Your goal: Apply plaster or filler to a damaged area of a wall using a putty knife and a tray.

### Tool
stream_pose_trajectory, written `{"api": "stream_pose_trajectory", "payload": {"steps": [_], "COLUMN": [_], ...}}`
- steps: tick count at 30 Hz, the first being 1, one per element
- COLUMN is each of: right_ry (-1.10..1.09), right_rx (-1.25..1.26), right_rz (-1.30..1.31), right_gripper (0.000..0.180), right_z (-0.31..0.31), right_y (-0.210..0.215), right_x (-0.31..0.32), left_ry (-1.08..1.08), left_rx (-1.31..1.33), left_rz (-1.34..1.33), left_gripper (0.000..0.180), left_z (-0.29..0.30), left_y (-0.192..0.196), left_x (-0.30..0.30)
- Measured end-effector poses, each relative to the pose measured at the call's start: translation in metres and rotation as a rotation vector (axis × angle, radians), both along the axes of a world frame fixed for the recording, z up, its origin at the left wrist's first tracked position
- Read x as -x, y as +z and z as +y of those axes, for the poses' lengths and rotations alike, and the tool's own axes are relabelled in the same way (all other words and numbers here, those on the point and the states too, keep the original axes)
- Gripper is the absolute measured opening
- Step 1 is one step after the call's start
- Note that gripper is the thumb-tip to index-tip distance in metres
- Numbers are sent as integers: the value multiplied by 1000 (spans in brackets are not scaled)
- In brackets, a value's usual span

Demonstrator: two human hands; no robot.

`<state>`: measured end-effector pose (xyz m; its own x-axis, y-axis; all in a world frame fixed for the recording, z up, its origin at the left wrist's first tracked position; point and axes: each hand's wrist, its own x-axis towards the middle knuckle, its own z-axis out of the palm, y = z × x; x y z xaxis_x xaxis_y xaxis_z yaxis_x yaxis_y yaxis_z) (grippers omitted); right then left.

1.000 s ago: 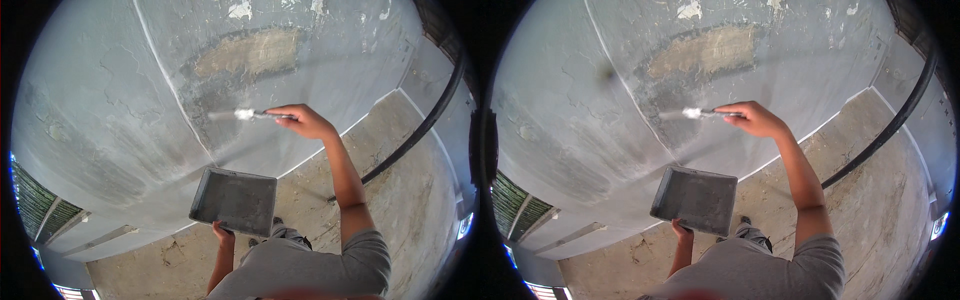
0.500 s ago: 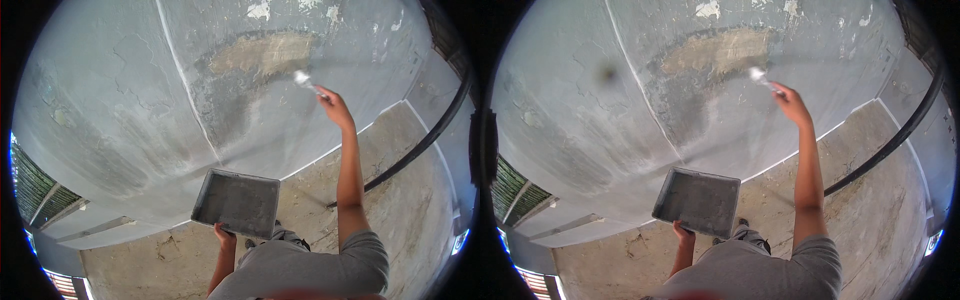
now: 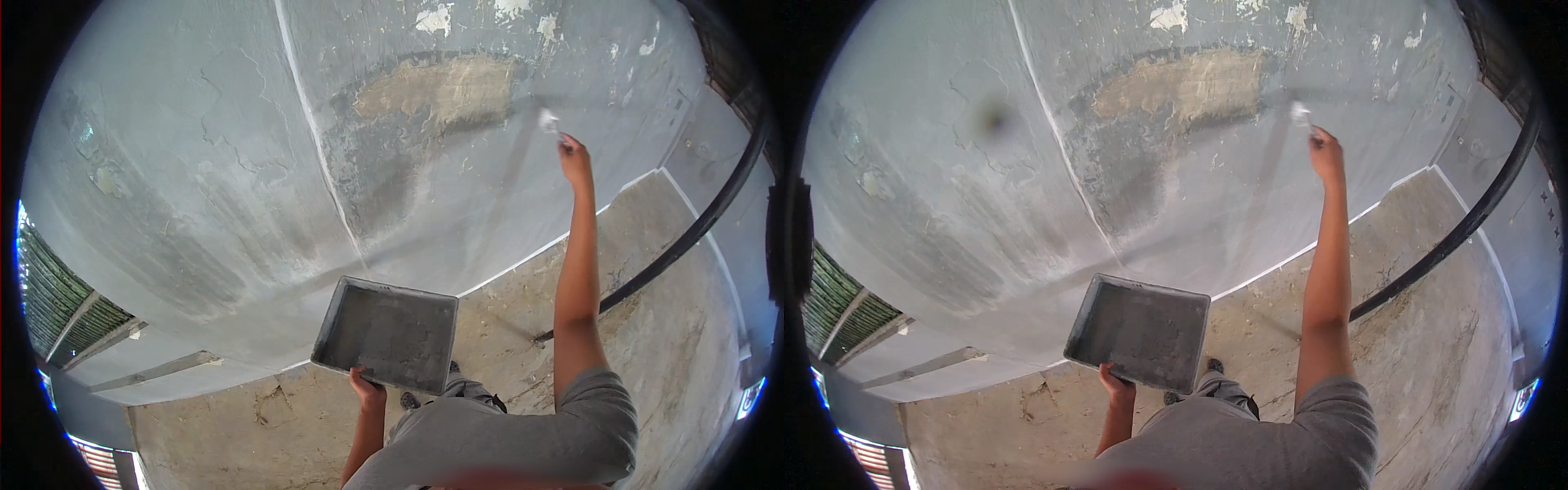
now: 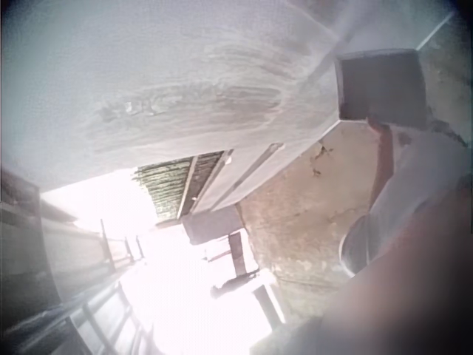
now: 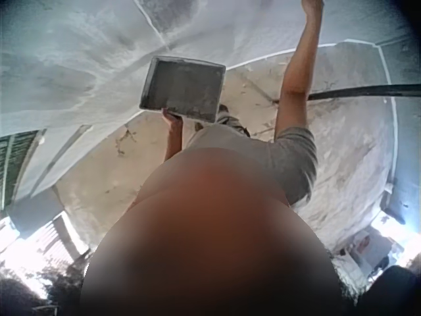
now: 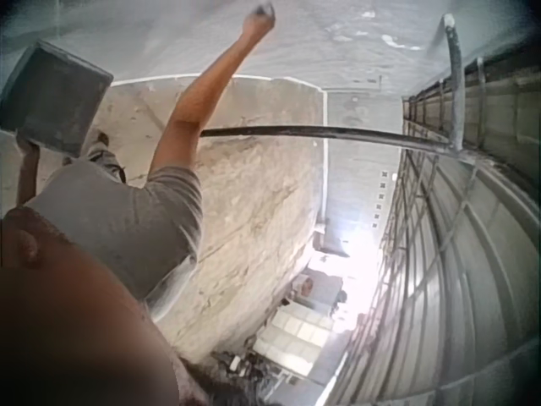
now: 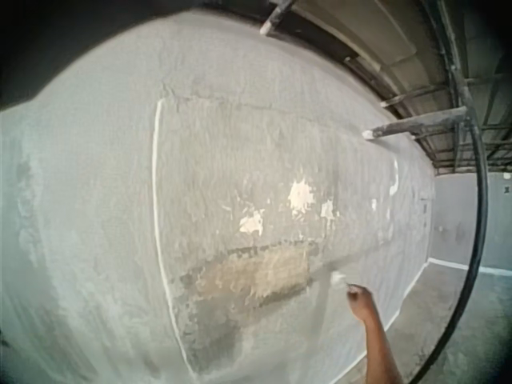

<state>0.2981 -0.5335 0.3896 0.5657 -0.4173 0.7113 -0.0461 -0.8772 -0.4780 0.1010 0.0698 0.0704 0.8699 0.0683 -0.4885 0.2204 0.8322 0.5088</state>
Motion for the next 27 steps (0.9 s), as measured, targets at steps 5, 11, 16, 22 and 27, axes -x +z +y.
{"api": "stream_pose_trajectory", "payload": {"steps": [5, 11, 16, 22, 27], "right_ry": [736, 180, -90, 1047, 766], "right_rx": [-416, -202, -58, -259, 109], "right_rz": [619, 183, 151, 566, 237], "right_gripper": [36, 37, 35, 34, 38], "right_z": [163, 67, 77, 274, 369], "right_y": [62, 16, -3, -19, -79], "right_x": [56, 18, 9, 69, 137], "left_ry": [67, 19, 52, 89, 44], "left_rx": [-3, -10, -25, -30, -24], "left_rz": [106, 51, 33, 75, 25], "left_gripper": [36, 34, 33, 33, 32], "left_z": [14, 18, 18, 26, 28], "left_y": [-5, -21, -18, -31, -5], "left_x": [7, 6, 13, 8, 4]}}
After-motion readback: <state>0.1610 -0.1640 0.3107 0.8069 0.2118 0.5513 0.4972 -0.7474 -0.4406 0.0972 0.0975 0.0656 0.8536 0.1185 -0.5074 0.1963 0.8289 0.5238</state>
